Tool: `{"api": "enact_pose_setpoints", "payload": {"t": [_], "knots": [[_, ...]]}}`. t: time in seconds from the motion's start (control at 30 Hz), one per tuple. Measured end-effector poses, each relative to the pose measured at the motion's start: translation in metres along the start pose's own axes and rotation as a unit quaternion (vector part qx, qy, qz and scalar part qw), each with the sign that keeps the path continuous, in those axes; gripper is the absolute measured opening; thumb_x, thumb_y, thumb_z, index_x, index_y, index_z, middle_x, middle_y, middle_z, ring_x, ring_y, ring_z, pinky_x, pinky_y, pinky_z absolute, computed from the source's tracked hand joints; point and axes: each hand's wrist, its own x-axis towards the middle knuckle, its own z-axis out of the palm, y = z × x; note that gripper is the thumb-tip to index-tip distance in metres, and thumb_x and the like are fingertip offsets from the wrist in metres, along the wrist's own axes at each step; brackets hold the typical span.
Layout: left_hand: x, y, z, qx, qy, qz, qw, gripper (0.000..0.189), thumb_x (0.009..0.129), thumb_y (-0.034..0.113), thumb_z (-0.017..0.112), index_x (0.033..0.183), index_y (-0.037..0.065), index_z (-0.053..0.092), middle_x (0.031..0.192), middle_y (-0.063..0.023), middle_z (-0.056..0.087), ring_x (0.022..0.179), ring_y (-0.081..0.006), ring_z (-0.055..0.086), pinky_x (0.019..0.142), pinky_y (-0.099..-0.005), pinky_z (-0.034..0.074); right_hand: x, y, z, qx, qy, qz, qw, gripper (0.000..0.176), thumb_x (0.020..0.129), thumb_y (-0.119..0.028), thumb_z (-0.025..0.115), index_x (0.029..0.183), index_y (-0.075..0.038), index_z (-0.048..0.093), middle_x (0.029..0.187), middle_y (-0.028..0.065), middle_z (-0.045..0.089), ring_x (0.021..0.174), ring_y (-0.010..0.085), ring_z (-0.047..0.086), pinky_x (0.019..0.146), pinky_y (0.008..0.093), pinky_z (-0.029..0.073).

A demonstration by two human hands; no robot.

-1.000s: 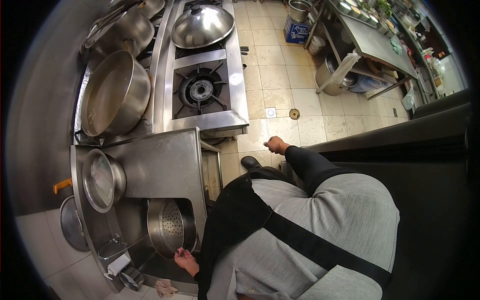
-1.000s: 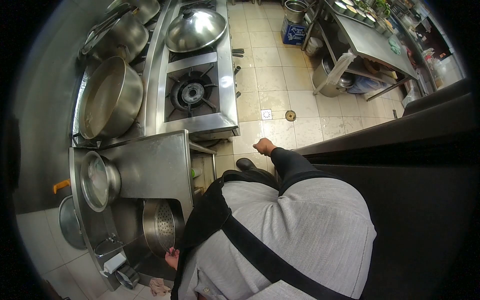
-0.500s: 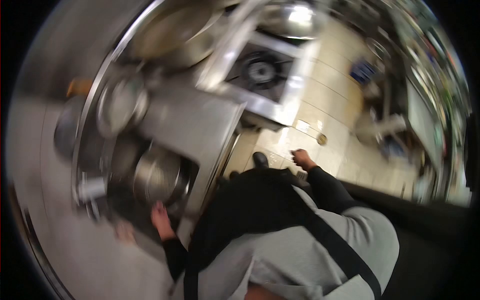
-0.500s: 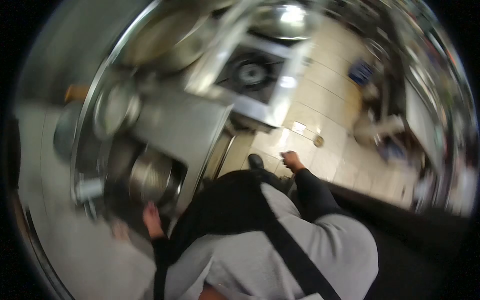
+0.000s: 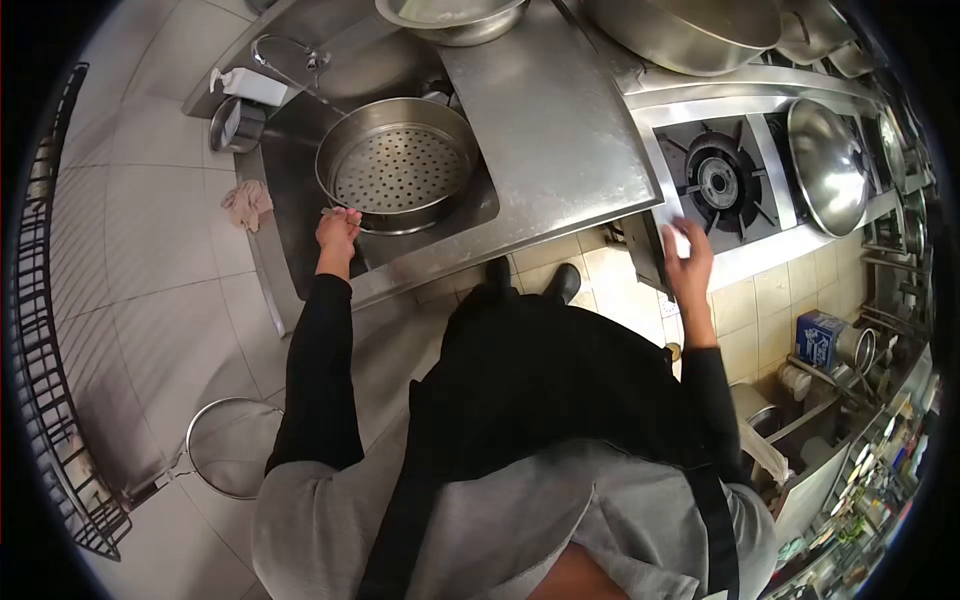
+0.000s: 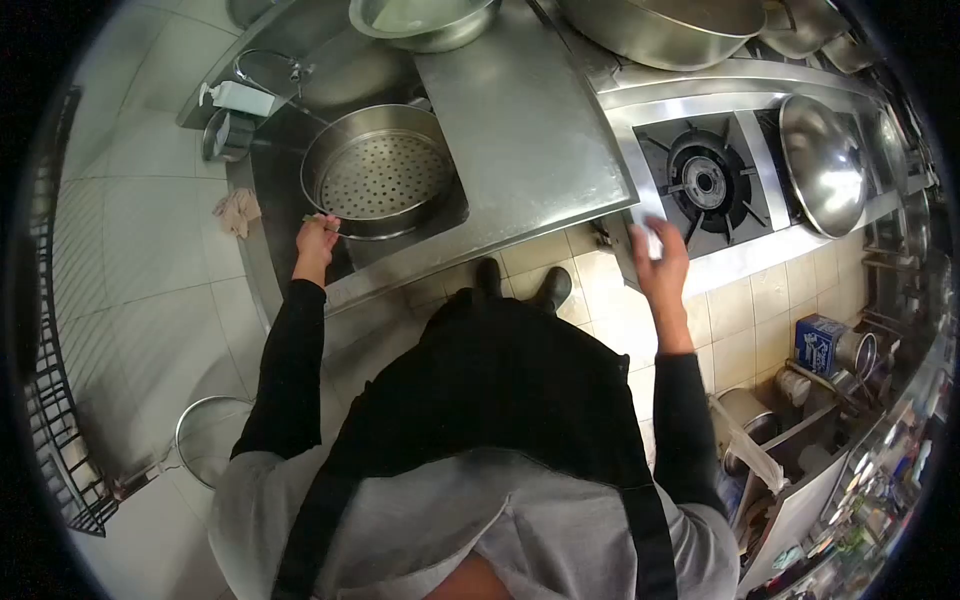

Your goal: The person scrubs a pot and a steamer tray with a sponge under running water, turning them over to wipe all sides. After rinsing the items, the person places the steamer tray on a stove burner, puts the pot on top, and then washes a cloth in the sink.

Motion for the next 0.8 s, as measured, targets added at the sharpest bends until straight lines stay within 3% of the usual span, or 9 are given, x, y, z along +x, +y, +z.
{"api": "enact_pose_setpoints", "payload": {"t": [0.07,0.2,0.27,0.4,0.47,0.57,0.63,0.67,0.8], "knots": [[0.004,-0.001,-0.002,-0.004,-0.010,-0.001,1.000,0.011,0.099,0.011,0.054,0.109,0.015,0.054,0.094,-0.0030,0.070,0.082,-0.0186,0.071,0.067,-0.0315,0.049,0.039,-0.022,0.016,-0.056,-0.122,-0.120,0.984,0.059,0.089,-0.036,0.074,0.131,0.001,0.055,0.133,0.0254,0.057,0.123,0.0355,0.057,0.103,0.0442,0.045],[-0.001,0.014,0.005,-0.018,-0.008,0.016,1.000,0.010,0.098,0.012,0.055,0.108,0.013,0.054,0.092,-0.0038,0.070,0.081,-0.0193,0.071,0.063,-0.0304,0.049,0.054,-0.018,0.110,-0.298,-0.139,-0.165,0.930,0.110,0.080,-0.074,0.061,0.150,0.005,0.030,0.151,0.0354,0.029,0.142,0.0498,0.027,0.118,0.0543,0.018],[-0.001,0.017,0.002,-0.022,-0.016,0.013,1.000,0.010,0.098,0.012,0.056,0.108,0.012,0.055,0.091,-0.0043,0.070,0.081,-0.0195,0.071,0.062,-0.0304,0.049,0.081,-0.077,0.170,-0.332,-0.108,-0.060,0.935,0.111,0.081,-0.079,0.052,0.148,0.007,0.033,0.150,0.0375,0.029,0.144,0.0497,0.023,0.119,0.0538,0.015],[0.004,0.024,0.004,-0.041,-0.043,0.018,0.998,0.014,0.097,0.017,0.058,0.109,0.010,0.055,0.092,-0.0078,0.070,0.082,-0.0218,0.072,0.061,-0.0300,0.051,0.126,-0.127,0.313,-0.197,-0.175,-0.216,0.940,0.085,0.092,-0.067,0.049,0.143,0.001,0.045,0.148,0.0231,0.043,0.145,0.0423,0.026,0.119,0.0566,0.013],[0.011,0.034,0.003,-0.045,-0.071,0.024,0.996,0.016,0.097,0.019,0.060,0.109,0.009,0.055,0.093,-0.0090,0.070,0.082,-0.0226,0.072,0.062,-0.0301,0.052,0.135,-0.153,0.367,-0.049,-0.248,-0.275,0.928,0.067,0.094,-0.054,0.057,0.134,-0.001,0.055,0.140,0.0171,0.054,0.140,0.0369,0.038,0.117,0.0531,0.024],[0.021,0.054,-0.001,-0.093,-0.107,0.045,0.989,0.019,0.098,0.023,0.062,0.108,0.007,0.056,0.093,-0.0105,0.070,0.080,-0.0227,0.071,0.068,-0.0303,0.055,0.164,-0.166,0.322,0.049,-0.285,-0.247,0.925,0.058,0.094,-0.047,0.060,0.134,-0.004,0.057,0.142,0.0205,0.050,0.130,0.0358,0.048,0.113,0.0461,0.034],[0.032,0.060,-0.007,-0.097,-0.127,0.041,0.986,0.018,0.099,0.023,0.060,0.108,0.007,0.057,0.093,-0.0094,0.070,0.083,-0.0219,0.070,0.072,-0.0313,0.054,0.198,-0.112,0.280,-0.060,-0.227,-0.262,0.936,0.061,0.087,-0.040,0.073,0.128,0.001,0.058,0.138,0.0225,0.053,0.131,0.0391,0.048,0.109,0.0460,0.041],[0.037,0.063,-0.008,-0.094,-0.138,0.044,0.985,0.018,0.101,0.024,0.059,0.107,0.007,0.058,0.092,-0.0083,0.070,0.085,-0.0212,0.069,0.076,-0.0322,0.053,0.213,-0.084,0.256,-0.119,-0.138,-0.297,0.937,0.072,0.084,-0.047,0.074,0.132,0.002,0.053,0.139,0.0230,0.052,0.132,0.0406,0.046,0.110,0.0478,0.039],[0.043,0.079,-0.008,-0.048,-0.173,0.061,0.982,0.022,0.101,0.027,0.059,0.106,0.006,0.060,0.093,-0.0087,0.070,0.083,-0.0198,0.068,0.076,-0.0316,0.053,0.250,-0.056,0.227,-0.415,-0.142,-0.144,0.887,0.107,0.083,-0.076,0.054,0.150,0.005,0.031,0.158,0.0244,0.025,0.149,0.0364,0.021,0.122,0.0474,0.015]]}}
